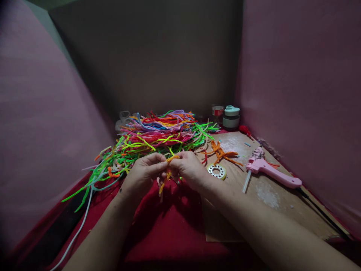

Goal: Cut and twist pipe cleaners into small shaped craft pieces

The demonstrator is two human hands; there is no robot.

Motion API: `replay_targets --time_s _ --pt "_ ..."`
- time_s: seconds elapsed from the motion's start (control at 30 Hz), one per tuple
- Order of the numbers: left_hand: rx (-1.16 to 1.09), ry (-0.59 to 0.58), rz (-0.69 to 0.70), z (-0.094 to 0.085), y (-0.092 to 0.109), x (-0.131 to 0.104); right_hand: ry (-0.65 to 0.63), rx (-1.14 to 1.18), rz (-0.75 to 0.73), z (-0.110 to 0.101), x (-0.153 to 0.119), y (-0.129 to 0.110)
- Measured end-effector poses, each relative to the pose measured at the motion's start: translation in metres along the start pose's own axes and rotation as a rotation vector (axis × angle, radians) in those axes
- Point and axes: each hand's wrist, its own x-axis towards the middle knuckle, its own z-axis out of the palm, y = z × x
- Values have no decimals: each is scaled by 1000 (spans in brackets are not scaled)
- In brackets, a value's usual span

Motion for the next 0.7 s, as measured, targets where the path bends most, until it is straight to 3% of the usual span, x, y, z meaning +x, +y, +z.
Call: replay_targets --time_s 0.2,0.5,0.7 --pt "-61 5 35 1 1 0 -17 103 36 2 1 2" --pt "-20 -70 -61 -6 2 1 4 -49 -1 2 -2 -3" --pt "-10 89 0 -11 0 6 -70 35 132 4 -4 -1"
